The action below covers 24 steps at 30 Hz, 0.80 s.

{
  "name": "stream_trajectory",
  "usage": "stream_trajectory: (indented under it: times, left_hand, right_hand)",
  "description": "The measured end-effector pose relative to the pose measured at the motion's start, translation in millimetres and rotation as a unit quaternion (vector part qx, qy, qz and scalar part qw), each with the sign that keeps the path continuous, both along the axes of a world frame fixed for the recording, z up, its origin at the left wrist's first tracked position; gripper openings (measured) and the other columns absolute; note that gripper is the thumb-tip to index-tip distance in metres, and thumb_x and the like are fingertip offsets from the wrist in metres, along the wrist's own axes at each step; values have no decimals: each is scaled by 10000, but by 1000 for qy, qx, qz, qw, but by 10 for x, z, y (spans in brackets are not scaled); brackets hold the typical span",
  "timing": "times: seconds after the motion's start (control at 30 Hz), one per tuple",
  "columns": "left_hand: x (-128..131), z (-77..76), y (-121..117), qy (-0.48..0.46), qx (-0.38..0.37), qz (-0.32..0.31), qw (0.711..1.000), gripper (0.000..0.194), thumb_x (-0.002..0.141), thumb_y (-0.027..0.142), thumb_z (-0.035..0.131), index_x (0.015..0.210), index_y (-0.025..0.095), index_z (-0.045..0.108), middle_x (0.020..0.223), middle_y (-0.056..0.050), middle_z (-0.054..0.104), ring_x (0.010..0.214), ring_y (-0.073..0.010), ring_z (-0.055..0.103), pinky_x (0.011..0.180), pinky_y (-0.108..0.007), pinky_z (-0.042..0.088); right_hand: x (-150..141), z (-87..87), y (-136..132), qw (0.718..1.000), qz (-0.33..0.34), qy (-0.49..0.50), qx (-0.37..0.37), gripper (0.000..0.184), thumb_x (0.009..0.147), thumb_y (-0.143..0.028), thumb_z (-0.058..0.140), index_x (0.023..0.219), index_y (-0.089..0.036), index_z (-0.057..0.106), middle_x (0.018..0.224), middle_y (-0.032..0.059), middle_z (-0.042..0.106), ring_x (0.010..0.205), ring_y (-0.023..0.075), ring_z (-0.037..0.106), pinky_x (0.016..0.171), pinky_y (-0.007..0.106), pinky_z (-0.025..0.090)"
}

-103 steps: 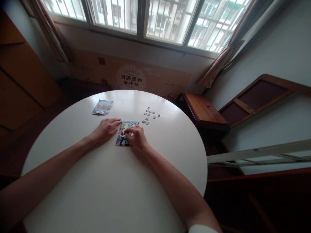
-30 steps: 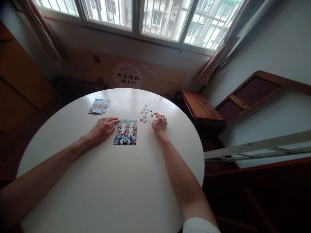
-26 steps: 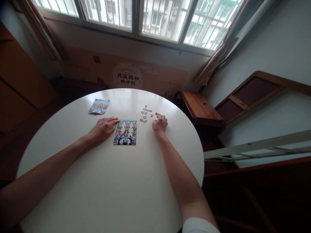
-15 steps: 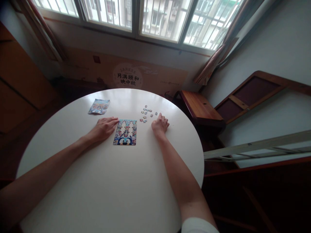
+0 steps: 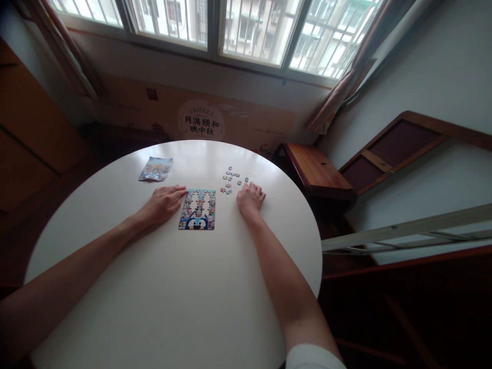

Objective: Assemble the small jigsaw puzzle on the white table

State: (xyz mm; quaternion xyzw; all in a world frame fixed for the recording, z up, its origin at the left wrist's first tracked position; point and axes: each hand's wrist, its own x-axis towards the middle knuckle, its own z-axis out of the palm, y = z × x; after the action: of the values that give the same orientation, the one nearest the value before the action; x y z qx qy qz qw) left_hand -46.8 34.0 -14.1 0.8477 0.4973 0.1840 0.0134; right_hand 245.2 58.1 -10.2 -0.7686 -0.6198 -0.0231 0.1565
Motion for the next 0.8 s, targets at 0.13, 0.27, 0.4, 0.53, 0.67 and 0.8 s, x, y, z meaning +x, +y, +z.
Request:
stream_trajectory:
  times: [0.13, 0.27, 0.4, 0.53, 0.67, 0.8]
  left_hand:
    - [6, -2, -7, -1, 0, 1, 1000, 425, 942, 319, 355, 1289, 235, 586, 1364, -85, 577, 1288, -251, 487, 1059, -445, 314]
    - [0, -20, -3, 2, 4, 3, 1000, 420, 947, 323, 355, 1291, 240, 582, 1369, -78, 573, 1289, -242, 486, 1059, -434, 313]
    - [-7, -30, 7, -2, 7, -1, 1000, 421, 947, 325, 358, 1288, 236, 588, 1362, -80, 579, 1285, -246, 489, 1057, -435, 318]
    - [-11, -30, 7, -3, 4, 0, 1000, 421, 946, 326, 362, 1289, 238, 590, 1358, -80, 581, 1285, -249, 489, 1054, -439, 326]
    - [-16, -29, 5, -4, 10, -2, 1000, 424, 947, 320, 358, 1293, 237, 587, 1359, -84, 579, 1284, -253, 491, 1057, -447, 322]
    - [-14, -23, 6, -12, 1, -1, 1000, 419, 941, 321, 373, 1293, 254, 589, 1358, -80, 580, 1289, -255, 486, 1067, -447, 314]
  right_hand:
    - [-5, 17, -15, 1000, 4, 4, 2, 409, 894, -257, 396, 1228, -201, 625, 1394, 112, 520, 1217, 282, 428, 979, 434, 327]
    - [-6, 20, -19, 1000, 3, 5, 0, 407, 894, -262, 394, 1220, -205, 629, 1386, 112, 527, 1219, 283, 429, 980, 438, 329]
    - [-2, 10, -12, 1000, 2, 5, 3, 413, 893, -261, 386, 1226, -206, 623, 1392, 104, 524, 1226, 282, 426, 985, 446, 325]
    - [-2, 4, -12, 1000, 3, 4, 3, 408, 898, -268, 384, 1224, -209, 622, 1395, 107, 522, 1228, 283, 425, 990, 448, 319]
    - [-1, 0, -11, 1000, 3, 5, 4, 406, 896, -270, 386, 1220, -211, 625, 1392, 101, 526, 1225, 282, 429, 989, 447, 323]
    - [2, -2, -9, 1000, 3, 3, 4, 399, 897, -271, 384, 1205, -215, 631, 1392, 103, 524, 1225, 281, 429, 987, 445, 324]
